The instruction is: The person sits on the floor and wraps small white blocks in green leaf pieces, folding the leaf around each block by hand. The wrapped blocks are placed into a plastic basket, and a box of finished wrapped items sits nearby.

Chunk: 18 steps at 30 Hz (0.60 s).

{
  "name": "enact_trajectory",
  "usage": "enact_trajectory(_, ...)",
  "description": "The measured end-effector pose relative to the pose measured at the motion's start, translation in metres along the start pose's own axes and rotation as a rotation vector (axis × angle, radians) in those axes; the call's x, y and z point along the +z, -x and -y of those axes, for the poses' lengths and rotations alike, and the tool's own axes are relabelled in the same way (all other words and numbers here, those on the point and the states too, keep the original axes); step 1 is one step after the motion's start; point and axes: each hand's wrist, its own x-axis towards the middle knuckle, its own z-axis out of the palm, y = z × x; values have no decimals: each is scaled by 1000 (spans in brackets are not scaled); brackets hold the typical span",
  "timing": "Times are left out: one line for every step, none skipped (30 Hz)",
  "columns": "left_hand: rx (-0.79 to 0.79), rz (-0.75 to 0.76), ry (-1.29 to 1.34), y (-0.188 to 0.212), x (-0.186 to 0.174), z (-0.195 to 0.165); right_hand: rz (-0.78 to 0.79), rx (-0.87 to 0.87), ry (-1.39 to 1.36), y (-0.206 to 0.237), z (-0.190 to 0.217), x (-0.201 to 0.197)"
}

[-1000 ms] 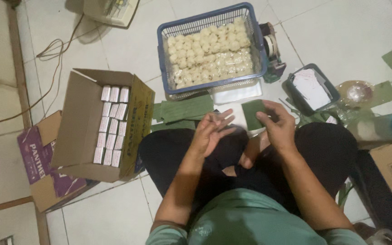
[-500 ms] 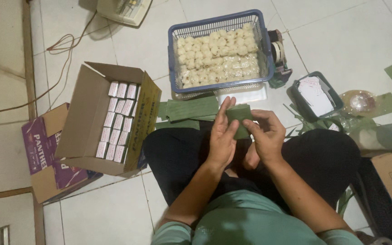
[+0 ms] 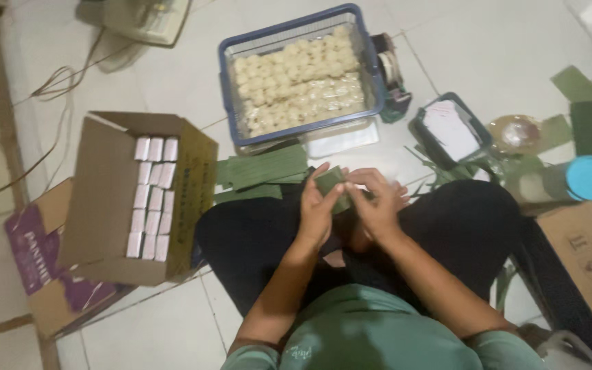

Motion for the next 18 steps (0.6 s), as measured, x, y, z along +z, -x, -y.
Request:
enact_trajectory(-13, -51, -53, -1, -6, 10, 2, -66, 110, 1, -11, -1)
enact_trajectory(-25, -102, -108, -1, -13, 19, 90, 5, 94, 3, -22, -5)
enact_trajectory(-47, -107, -108, 0, -19, 27, 178, 74, 75, 4, -35, -9)
enact_trajectory(-68, -113, -108, 2, -25, 33, 267, 142, 53, 5, -48, -14)
enact_trajectory(-87, -121, -110, 3, -30, 37, 267, 187, 67, 0, -63, -24)
enact_trajectory(-158, -156, -57, 5, -35, 40, 268, 233, 80, -10, -79, -39)
enact_trajectory(-229, -192, -4, 6, -39, 41, 269, 278, 92, -24, -96, -58)
enact_trajectory(-301, -230, 48, 7, -41, 42, 148, 204, 217, -46, -113, -76)
enact_trajectory(-328, -240, 51, 7, -42, 41, -58, 206, 449, -69, -130, -92)
enact_trajectory(-353, -249, 55, 6, -41, 41, -115, 122, 385, -82, -141, -121)
enact_trajectory(-376, -259, 57, 5, -39, 40, -165, 94, 512, -100, -152, -142)
enact_trajectory(-365, -229, 65, 3, -36, 40, -214, 65, 638, -111, -156, -157)
enact_trajectory(-352, -198, 72, 2, -32, 41, -162, -27, 672, -115, -161, -166)
enact_trajectory(-336, -167, 77, -1, -28, 41, -110, -123, 703, -120, -165, -173)
enact_trajectory(-341, -160, 58, -3, -23, 42, -58, -219, 733, -124, -169, -177)
enact_trajectory(-346, -153, 39, -5, -17, 44, -99, -141, 709, -123, -170, -177)
enact_trajectory(-352, -148, 22, -8, -12, 46, -138, -64, 684, -120, -170, -174)
enact_trajectory(-352, -137, 17, -10, -8, 47, -173, 16, 658, -119, -169, -171)
